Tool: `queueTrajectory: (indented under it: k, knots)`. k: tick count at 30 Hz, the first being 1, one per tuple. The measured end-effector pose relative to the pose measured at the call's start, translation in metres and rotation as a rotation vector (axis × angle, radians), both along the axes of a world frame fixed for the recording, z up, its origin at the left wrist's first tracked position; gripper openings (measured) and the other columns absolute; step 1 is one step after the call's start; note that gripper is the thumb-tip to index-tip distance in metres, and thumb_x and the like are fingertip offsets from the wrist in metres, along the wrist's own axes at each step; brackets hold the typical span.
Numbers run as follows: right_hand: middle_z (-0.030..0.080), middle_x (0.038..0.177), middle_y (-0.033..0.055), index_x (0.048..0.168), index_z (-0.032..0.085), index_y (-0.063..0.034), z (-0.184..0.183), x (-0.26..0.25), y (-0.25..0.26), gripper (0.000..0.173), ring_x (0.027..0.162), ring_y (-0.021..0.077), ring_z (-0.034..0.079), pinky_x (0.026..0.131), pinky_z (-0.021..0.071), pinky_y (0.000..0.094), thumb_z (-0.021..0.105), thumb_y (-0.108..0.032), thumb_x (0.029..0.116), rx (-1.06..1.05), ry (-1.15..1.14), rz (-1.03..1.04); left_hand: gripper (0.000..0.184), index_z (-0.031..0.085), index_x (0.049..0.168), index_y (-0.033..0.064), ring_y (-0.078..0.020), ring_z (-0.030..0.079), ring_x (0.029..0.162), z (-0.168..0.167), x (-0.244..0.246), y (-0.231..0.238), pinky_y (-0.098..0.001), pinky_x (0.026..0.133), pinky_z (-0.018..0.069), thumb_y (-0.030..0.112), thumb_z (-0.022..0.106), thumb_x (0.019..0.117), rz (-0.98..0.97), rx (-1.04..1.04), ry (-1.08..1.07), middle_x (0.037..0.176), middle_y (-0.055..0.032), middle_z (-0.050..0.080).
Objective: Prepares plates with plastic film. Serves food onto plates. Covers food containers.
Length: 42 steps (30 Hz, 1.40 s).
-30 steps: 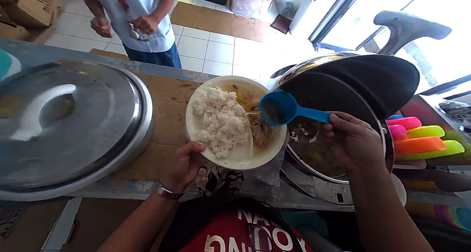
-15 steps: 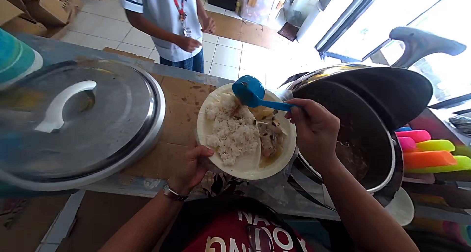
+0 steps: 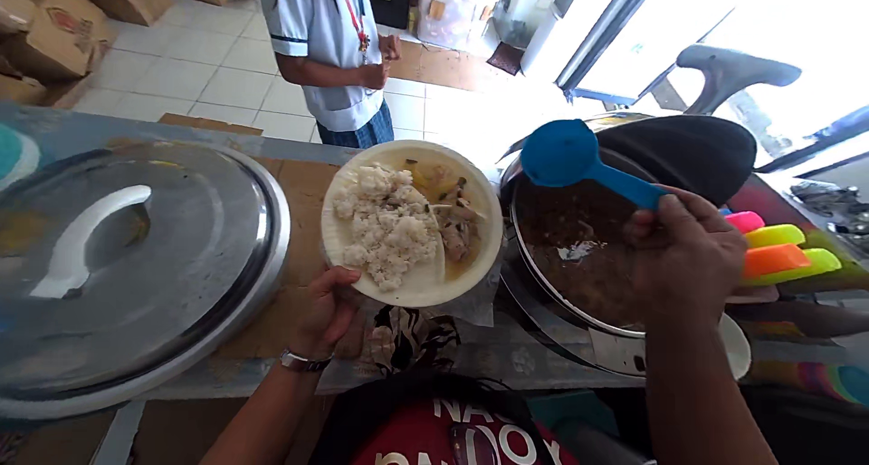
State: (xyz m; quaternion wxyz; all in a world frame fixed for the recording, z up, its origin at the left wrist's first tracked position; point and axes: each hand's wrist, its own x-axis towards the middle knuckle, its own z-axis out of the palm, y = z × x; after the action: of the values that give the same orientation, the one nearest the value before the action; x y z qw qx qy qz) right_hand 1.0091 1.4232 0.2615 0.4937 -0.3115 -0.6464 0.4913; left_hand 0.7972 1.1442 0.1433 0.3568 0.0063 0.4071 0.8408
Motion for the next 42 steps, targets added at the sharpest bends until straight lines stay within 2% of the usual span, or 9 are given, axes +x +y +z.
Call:
queueTrajectory:
  k: [3,5,6,9,12,17,30,34,42]
  knots:
    - [0.066,0.072,-0.0121,0.104,0.068,-0.0089,-0.002,0.043,0.031,0.024,0.058,-0.0016,0.060,0.058,0.0540,0.0159,0.044,-0.007,0.1068,-0.001,-0.104,-0.151,0.030,0.061,0.104,0.0112,-0.0134,0.074,0.085,-0.003,-0.004,-0.001,-0.0330,0.075,0.0629,-0.001,0.041,0.0849,0.005,0.008,0.017,0.093,-0.0055,0.075]
    - [0.064,0.076,-0.0092,0.109,0.066,-0.0033,-0.011,0.070,0.050,0.020,0.062,-0.0045,0.060,0.062,0.0537,0.0143,0.048,-0.010,0.1061,0.154,-0.415,-0.211,0.030,0.063,0.100,0.0114,-0.0129,0.074,0.085,-0.003,-0.006,-0.002,-0.0326,0.074,0.0631,0.000,0.041,0.0850,0.005,0.000,0.023,0.092,-0.0055,0.075]
    - [0.063,0.080,-0.0010,0.113,0.067,0.0014,-0.016,0.081,0.057,0.024,0.066,-0.0002,0.059,0.067,0.0525,0.0192,0.048,-0.013,0.1066,0.253,-0.611,-0.250,0.029,0.063,0.099,0.0114,-0.0126,0.074,0.084,-0.003,-0.006,-0.001,-0.0321,0.074,0.0631,0.000,0.040,0.0851,0.011,-0.012,0.030,0.092,-0.0054,0.076]
    - [0.070,0.100,0.0321,0.117,0.068,0.0099,-0.035,0.098,0.073,0.032,0.091,0.0447,0.069,0.086,0.0506,0.0610,0.046,-0.011,0.1062,0.484,-1.000,-0.343,0.030,0.066,0.097,0.0117,-0.0125,0.074,0.086,-0.005,-0.006,0.000,-0.0320,0.076,0.0628,0.002,0.039,0.0860,0.013,-0.016,0.045,0.093,-0.0053,0.076]
    - [0.067,0.110,0.0378,0.117,0.066,0.0108,-0.060,0.108,0.092,0.030,0.106,0.0576,0.065,0.090,0.0462,0.0715,0.045,-0.006,0.1049,0.555,-1.165,-0.417,0.030,0.067,0.096,0.0125,-0.0126,0.074,0.088,-0.009,-0.008,0.000,-0.0321,0.078,0.0625,0.004,0.040,0.0861,-0.005,0.006,0.060,0.094,-0.0052,0.076]
    - [0.065,0.112,0.0379,0.116,0.065,0.0120,-0.074,0.111,0.116,0.025,0.109,0.0573,0.063,0.091,0.0474,0.0714,0.048,-0.003,0.1040,0.402,-1.285,-0.360,0.028,0.063,0.102,0.0119,-0.0143,0.074,0.091,-0.011,-0.010,0.000,-0.0346,0.078,0.0630,0.004,0.042,0.0857,0.026,-0.022,0.089,0.097,-0.0054,0.076]
    - [0.071,0.092,0.0233,0.112,0.070,0.0025,-0.064,0.105,0.119,0.027,0.082,0.0374,0.069,0.080,0.0525,0.0617,0.051,-0.016,0.1083,0.147,-0.934,-0.243,0.025,0.068,0.101,0.0131,-0.0137,0.073,0.095,-0.019,-0.021,0.006,-0.0349,0.082,0.0622,0.008,0.049,0.0853,0.059,0.042,0.195,0.100,-0.0049,0.076]
    - [0.071,0.091,0.0206,0.114,0.070,0.0018,-0.062,0.098,0.112,0.025,0.080,0.0329,0.068,0.079,0.0536,0.0568,0.052,-0.014,0.1080,0.222,-0.903,-0.192,0.029,0.065,0.103,0.0145,-0.0130,0.072,0.097,-0.022,-0.033,0.018,-0.0344,0.084,0.0614,0.007,0.040,0.0897,0.098,0.006,0.224,0.101,-0.0031,0.075]
    - [0.071,0.106,0.0283,0.119,0.069,0.0049,-0.060,0.107,0.117,0.028,0.096,0.0443,0.070,0.087,0.0521,0.0632,0.049,-0.010,0.1066,0.539,-0.859,-0.276,0.031,0.057,0.109,0.0181,-0.0114,0.071,0.097,-0.019,-0.058,0.060,-0.0336,0.083,0.0599,0.006,0.033,0.0953,0.186,-0.044,0.208,0.103,0.0009,0.072]
